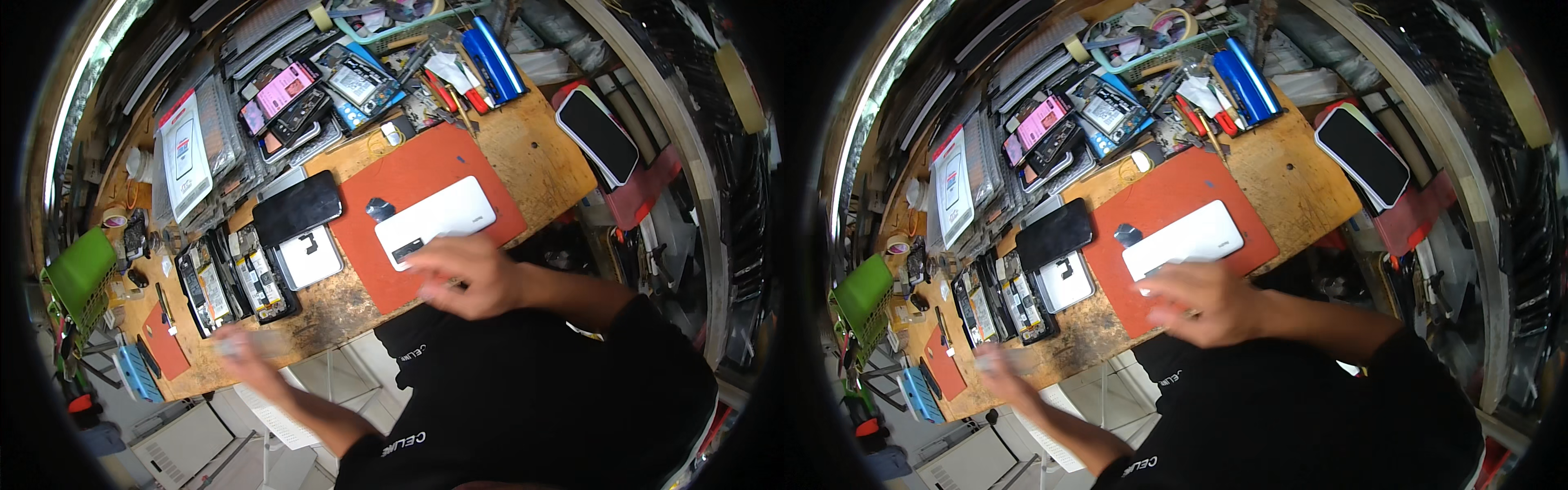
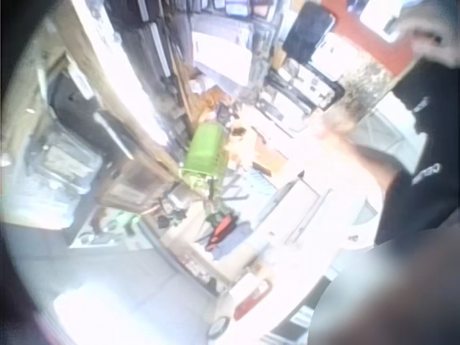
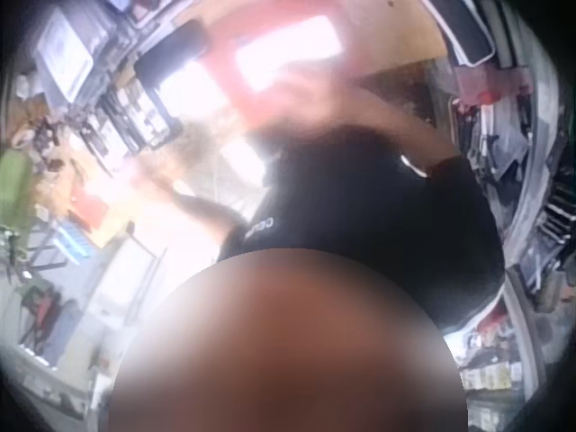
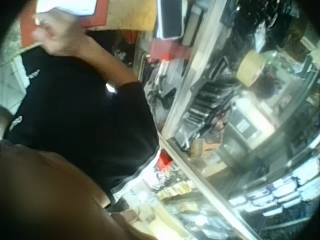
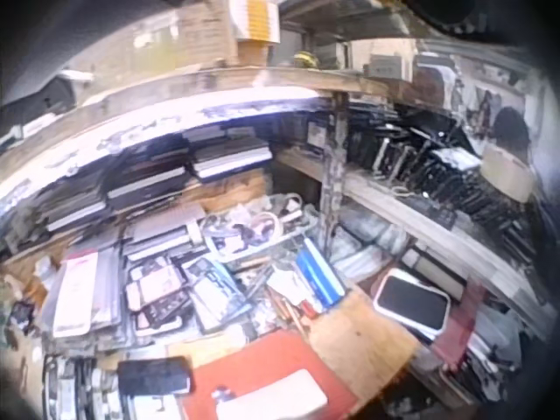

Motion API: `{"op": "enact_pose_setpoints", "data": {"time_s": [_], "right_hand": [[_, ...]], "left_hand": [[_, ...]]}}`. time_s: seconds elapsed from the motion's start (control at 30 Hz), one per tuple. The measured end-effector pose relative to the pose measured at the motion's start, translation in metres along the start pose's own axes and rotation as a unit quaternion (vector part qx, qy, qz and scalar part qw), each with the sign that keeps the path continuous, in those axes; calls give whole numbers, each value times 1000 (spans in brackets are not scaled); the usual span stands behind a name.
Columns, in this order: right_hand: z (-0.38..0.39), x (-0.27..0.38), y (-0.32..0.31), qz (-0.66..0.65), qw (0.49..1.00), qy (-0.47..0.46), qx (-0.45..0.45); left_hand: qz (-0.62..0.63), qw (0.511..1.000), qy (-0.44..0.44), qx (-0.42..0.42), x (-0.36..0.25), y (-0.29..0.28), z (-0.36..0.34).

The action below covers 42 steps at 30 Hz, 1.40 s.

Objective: The person disassembles a smartphone, removes the back cover, and uses a screwdriver to unscrew internal components. They handle multiple phone parts and tools on a cluttered workbench, then reassemble the device.

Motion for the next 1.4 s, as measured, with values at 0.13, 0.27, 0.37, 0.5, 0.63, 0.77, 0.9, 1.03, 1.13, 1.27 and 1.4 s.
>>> {"op": "enact_pose_setpoints", "data": {"time_s": [0.13,0.27,0.37,0.5,0.63,0.77,0.9,1.03,1.13,1.27,1.4], "right_hand": [[4,2,24,-133,989,28,61],[32,-21,-28,-98,985,90,-111],[61,-36,-74,-184,939,185,-226],[92,-36,-102,-263,894,219,-289],[95,-37,-100,-242,906,206,-279],[86,-34,-96,-169,943,192,-211],[73,-23,-84,-144,961,176,-159],[68,-12,-76,-163,966,166,-111],[66,-8,-73,-109,984,120,-74],[62,-5,-67,-98,987,105,-69],[60,-6,-61,-76,988,96,-91]], "left_hand": [[133,964,-37,225,-69,120,94],[147,910,24,387,-111,185,71],[-131,827,316,447,-128,228,60],[-290,721,372,507,-151,252,60],[-284,727,309,543,-172,254,31],[-129,902,133,389,-169,223,-11],[-102,951,71,284,-140,188,-23],[-34,974,106,200,-114,164,2],[-18,980,96,172,-105,158,15],[-25,982,102,158,-108,160,20],[-41,981,106,157,-115,163,21]]}}
Point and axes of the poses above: each hand's wrist, its own z-axis away from the middle knuckle, its own y-axis out of the palm, x = y × z, the point moved 1 cm from there along -z, towards the middle knuckle, and after that the axes turned 2 degrees about -z, right-handed, at the moved point
